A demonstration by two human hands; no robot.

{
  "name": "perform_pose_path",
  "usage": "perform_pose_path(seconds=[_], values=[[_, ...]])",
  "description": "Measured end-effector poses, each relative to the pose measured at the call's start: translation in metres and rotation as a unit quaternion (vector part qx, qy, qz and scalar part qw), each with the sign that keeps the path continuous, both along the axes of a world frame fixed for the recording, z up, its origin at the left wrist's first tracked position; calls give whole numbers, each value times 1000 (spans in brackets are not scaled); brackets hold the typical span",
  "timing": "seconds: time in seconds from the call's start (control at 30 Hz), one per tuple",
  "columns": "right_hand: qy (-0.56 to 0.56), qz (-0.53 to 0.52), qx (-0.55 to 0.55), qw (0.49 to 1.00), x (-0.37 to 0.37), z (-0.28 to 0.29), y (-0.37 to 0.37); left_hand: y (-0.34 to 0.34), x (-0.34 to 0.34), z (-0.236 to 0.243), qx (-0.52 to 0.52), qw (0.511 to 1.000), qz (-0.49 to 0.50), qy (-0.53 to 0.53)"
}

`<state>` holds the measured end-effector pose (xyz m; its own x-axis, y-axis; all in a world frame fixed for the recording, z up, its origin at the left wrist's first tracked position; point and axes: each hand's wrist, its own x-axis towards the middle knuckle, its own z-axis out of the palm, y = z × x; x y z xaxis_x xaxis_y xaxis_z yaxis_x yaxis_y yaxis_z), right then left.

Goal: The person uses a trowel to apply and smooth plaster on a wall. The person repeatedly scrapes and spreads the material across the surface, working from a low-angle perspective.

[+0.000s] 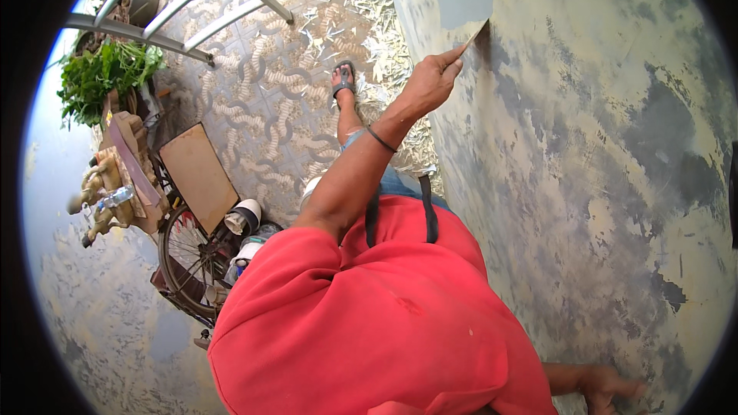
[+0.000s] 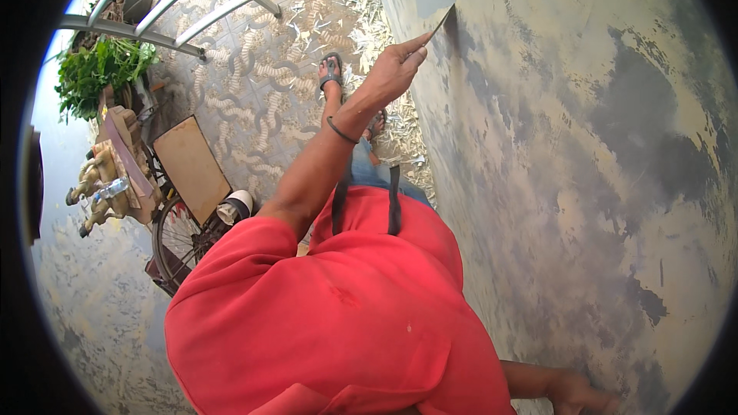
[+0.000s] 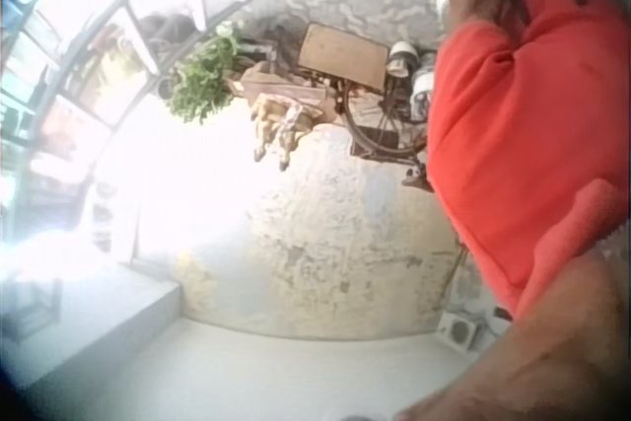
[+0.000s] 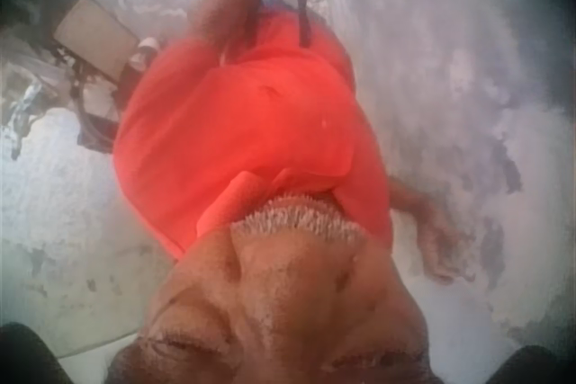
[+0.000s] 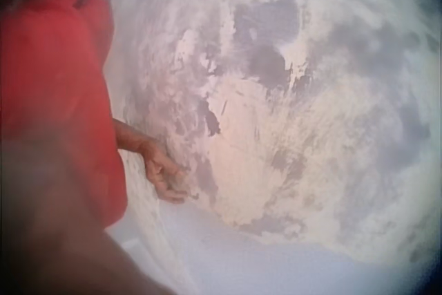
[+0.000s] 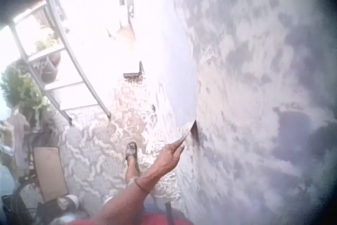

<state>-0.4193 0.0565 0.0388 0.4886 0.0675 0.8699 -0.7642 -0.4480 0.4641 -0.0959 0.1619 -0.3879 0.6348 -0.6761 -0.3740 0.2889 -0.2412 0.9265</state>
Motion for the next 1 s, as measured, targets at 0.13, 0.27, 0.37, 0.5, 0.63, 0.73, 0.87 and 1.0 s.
perform_pose_path(seconds=[0.13, 0.27, 0.37, 0.5, 0.63, 0.73, 0.87, 1.0], values=[[-5, -32, -25, 999, -5, 5, -1, -9, -14, 5, -19, 998, 33, -57], [-13, -26, -17, 999, -16, 9, -2, -8, -3, 12, -4, 1000, 18, -18], [-15, -7, -14, 1000, -9, 6, -5, -4, -6, 22, 12, 1000, 10, -21], [-16, 28, 3, 999, -2, 5, -5, -10, -6, 4, -16, 999, 23, -38], [-1, 18, -2, 1000, -4, 1, -2, -5, -4, 12, -11, 1000, 0, 3], [4, -16, -20, 1000, -3, 4, -2, -13, -15, 7, -13, 997, 35, -69], [-8, -27, -27, 999, -5, 4, -1, -35, 28, -9, -4, 996, 80, -26], [-15, -27, -14, 999, 5, -2, -1, -14, 3, 17, 8, 999, 31, -17]])
